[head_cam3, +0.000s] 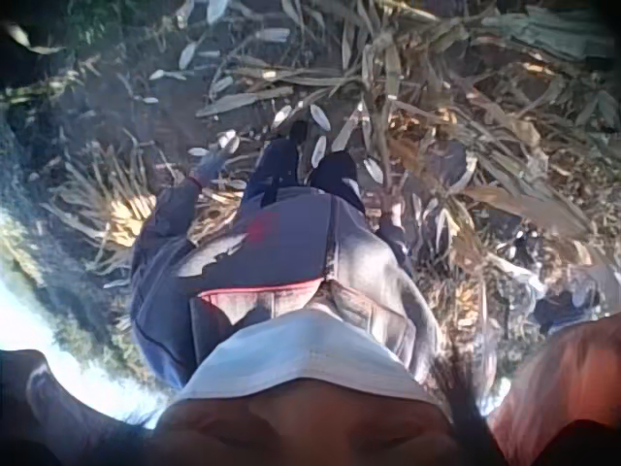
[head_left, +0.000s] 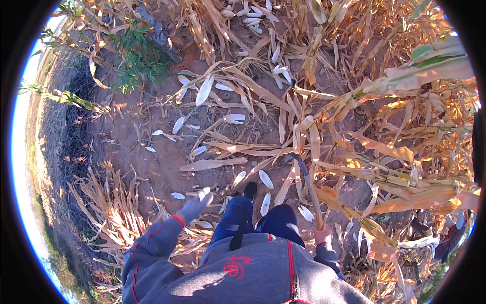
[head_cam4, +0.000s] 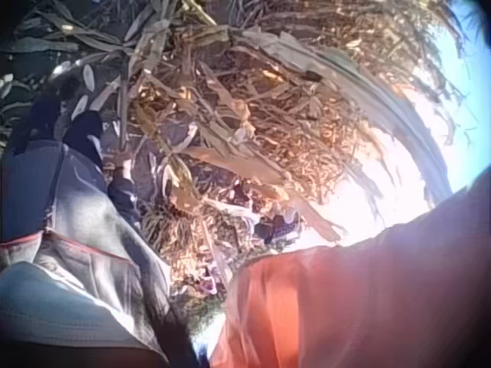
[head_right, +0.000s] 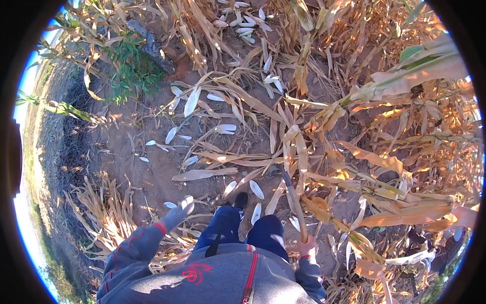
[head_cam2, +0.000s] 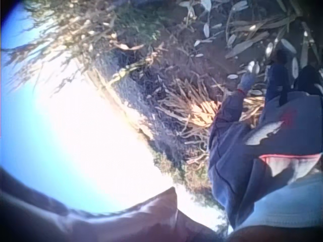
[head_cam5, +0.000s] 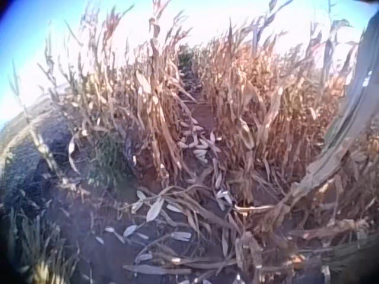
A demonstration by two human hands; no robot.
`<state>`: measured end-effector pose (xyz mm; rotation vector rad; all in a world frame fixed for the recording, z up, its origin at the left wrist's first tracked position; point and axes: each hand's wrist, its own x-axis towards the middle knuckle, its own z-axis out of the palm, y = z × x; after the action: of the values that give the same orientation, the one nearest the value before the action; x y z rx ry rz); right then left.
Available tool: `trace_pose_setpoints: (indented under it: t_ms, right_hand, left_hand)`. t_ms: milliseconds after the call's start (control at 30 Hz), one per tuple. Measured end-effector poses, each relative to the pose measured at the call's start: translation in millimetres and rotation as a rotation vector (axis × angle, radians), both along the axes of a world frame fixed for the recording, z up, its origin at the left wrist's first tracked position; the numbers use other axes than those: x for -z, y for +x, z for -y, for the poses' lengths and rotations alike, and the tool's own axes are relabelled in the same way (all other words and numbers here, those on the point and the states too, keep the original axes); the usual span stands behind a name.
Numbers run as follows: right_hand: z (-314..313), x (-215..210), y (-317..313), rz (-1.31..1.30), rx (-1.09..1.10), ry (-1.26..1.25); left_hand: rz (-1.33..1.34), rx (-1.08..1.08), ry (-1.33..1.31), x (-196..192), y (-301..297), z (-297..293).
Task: The person uses a sickle to cut dried corn stalks at their base and drops them to the ground. The person repeatedly selects stalks, cuts them, and discards them in the same area.
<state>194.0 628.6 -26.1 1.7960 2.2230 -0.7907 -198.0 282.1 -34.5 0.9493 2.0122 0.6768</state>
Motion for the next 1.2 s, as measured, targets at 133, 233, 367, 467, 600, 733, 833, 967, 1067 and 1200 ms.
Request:
trace_pose_setpoints:
  t_ms: [133, 233, 367, 467, 600, 733, 833, 967, 1067, 1200]
  right_hand:
    - [-41, 18, -41, -0.009, -0.150, 0.124]
    - [-72, 44, -86, 0.002, -0.058, 0.089]
    - [-125, 32, -176, -0.272, -0.150, 0.030]
    - [-171, 38, -212, -0.152, -0.226, 0.035]
    - [-223, 65, -228, -0.105, -0.095, -0.136]
    - [-258, 74, -253, 0.006, -0.108, -0.191]
    - [-290, 42, -307, 0.106, -0.150, -0.198]
    - [-323, 60, -347, 0.019, -0.078, -0.193]
    - [-346, 69, -380, 0.066, 0.001, -0.241]
    - [-368, 95, -432, 0.123, 0.035, -0.096]
  left_hand:
    - [0.546, -0.727, -0.198, -46, 96, 17]
    - [0.101, -0.420, -0.066, -13, 87, 6]
    - [0.404, -0.749, -0.328, 81, 50, -2]
    - [0.473, -1.128, -0.200, 93, 22, -49]
    - [0.650, -1.255, -0.014, 121, -12, -100]
    - [0.221, -0.631, -0.340, 61, -93, -172]
    - [0.250, -0.805, -0.296, 65, -139, -197]
    - [0.044, -0.610, -0.293, 33, -236, -271]
    - [-0.121, -0.412, -0.285, 43, -299, -309]
    - [-0.183, -0.257, -0.308, 132, -398, -321]
